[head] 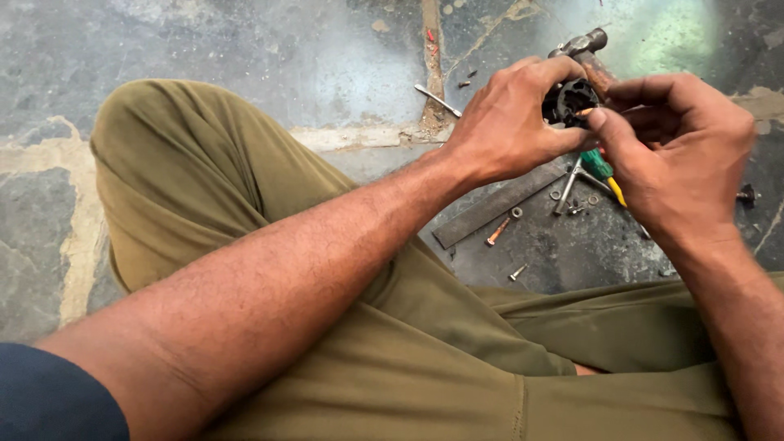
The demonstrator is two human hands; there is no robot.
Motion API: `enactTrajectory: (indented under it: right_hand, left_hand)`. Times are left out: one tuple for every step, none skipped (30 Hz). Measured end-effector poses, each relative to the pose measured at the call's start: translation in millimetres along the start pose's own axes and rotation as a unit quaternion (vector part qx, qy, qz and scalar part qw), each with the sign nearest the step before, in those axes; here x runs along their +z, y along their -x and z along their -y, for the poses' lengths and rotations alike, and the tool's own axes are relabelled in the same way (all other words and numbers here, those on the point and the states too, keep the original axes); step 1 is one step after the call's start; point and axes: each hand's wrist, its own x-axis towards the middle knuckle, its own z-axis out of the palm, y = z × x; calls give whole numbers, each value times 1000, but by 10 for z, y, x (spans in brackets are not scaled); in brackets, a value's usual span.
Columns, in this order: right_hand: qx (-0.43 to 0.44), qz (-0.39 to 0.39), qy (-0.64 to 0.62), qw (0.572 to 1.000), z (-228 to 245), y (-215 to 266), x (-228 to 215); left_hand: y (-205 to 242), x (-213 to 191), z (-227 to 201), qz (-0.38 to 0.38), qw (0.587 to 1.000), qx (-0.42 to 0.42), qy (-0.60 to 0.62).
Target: The person sits on the floor and assembles a small mechanical component using a metal file, hammer, pliers, and screwdriver. They file a metal piece, insert a pin into a black plastic housing, and use pliers to adjust the assembly.
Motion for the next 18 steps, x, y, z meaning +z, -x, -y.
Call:
enactTrajectory:
  right_hand:
    - [0,-5,5,1000,-10,2,-6]
    - [-2,-5,19,1000,-20,8,-17]
    - [-4,-6,33,999,-31,13,-30]
    - [-5,-7,48,999,-42,24,-43]
    - [-22,-6,61,998,-54,34,-53]
    - [-40,-6,74,996,-64,42,-59]
    - [-58,-5,86,995,-72,44,-63]
    - [-68,-4,92,993,-79,45,-60]
    - [-79,-3,98,992,-82,45,-55]
    - [-90,-3,104,990,-83,41,-54]
    - [-85,-5,122,989,-81,35,-52]
    - [-79,-6,140,987,-75,35,-49]
    - [-73,-8,157,985,-66,35,-47]
    - [-101,1,181,978,-53,25,-48]
    - [-129,10,205,970,-37,16,-51]
    - [-156,20,228,961,-21,10,-54]
    - [-149,27,229,962,-6,8,-57]
    - [-143,36,229,962,6,5,-56]
  left_hand:
    - [-1,-5,6,-6,1000,5,-1]
    - [-5,-5,8,-10,1000,12,-1]
    - [-10,-5,12,-15,1000,19,-1]
    - [-12,1,14,-16,1000,17,-3]
    - [-13,6,16,-18,1000,15,-5]
    - [-14,8,17,-19,1000,13,-8]
    - [-14,9,17,-17,1000,15,-6]
    - [-9,10,17,-15,1000,17,-5]
    - [-4,9,16,-13,1000,19,-3]
    - [-7,10,13,-16,1000,23,-9]
    - [-11,10,9,-20,999,27,-15]
    - [-9,12,6,-22,999,30,-20]
    - [-5,13,4,-20,999,31,-22]
    - [-9,8,3,-19,999,34,-25]
    - [-12,2,1,-17,999,37,-29]
    - [-11,-2,0,-19,999,37,-30]
    - [-9,-7,-2,-20,999,37,-31]
    - [-4,-15,-2,-23,999,36,-33]
